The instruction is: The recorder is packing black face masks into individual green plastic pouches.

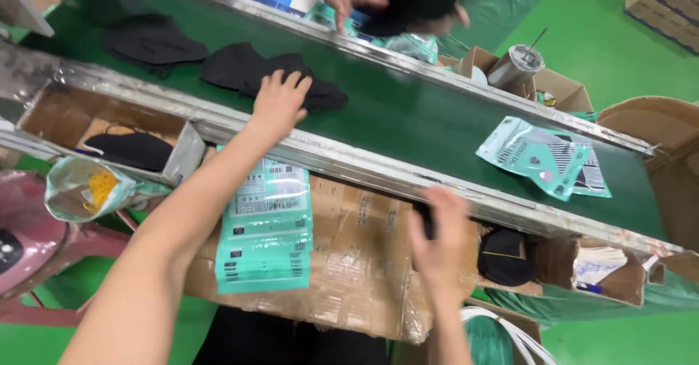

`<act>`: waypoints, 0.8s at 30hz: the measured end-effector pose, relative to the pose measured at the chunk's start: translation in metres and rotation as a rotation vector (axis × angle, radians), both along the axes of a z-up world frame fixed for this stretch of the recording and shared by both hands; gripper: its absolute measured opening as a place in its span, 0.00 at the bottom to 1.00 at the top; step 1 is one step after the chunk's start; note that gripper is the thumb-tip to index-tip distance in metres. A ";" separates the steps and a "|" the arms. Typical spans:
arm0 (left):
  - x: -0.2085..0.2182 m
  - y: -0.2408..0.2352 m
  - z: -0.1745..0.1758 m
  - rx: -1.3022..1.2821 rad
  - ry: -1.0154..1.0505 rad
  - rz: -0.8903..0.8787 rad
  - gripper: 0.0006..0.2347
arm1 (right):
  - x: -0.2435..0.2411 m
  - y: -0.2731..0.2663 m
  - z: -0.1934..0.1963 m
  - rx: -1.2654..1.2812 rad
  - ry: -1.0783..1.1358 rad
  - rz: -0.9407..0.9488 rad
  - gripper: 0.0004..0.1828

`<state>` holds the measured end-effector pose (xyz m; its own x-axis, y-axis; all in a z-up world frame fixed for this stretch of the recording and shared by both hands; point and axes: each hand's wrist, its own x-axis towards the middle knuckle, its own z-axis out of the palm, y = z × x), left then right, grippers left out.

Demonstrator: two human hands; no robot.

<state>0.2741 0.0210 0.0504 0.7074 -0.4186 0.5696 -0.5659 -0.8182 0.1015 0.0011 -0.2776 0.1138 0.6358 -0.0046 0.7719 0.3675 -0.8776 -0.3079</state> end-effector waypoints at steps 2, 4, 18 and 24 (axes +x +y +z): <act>0.017 -0.011 -0.027 0.285 -0.146 0.229 0.16 | -0.006 0.021 -0.034 0.113 0.133 0.158 0.22; -0.022 -0.030 0.011 0.173 -0.049 0.109 0.10 | -0.016 0.019 -0.040 0.189 0.203 0.153 0.21; -0.278 -0.097 -0.006 -0.564 0.457 -0.694 0.48 | -0.099 -0.044 -0.123 0.448 0.653 0.032 0.32; -0.296 -0.113 -0.092 -0.608 0.851 -0.539 0.56 | -0.087 -0.010 -0.121 0.528 0.662 0.351 0.60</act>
<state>-0.0217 -0.0923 -0.0416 0.7710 -0.6019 0.2080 -0.3851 -0.1806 0.9050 -0.0862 -0.2877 -0.0077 0.9792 0.0235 0.2016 0.1916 -0.4345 -0.8800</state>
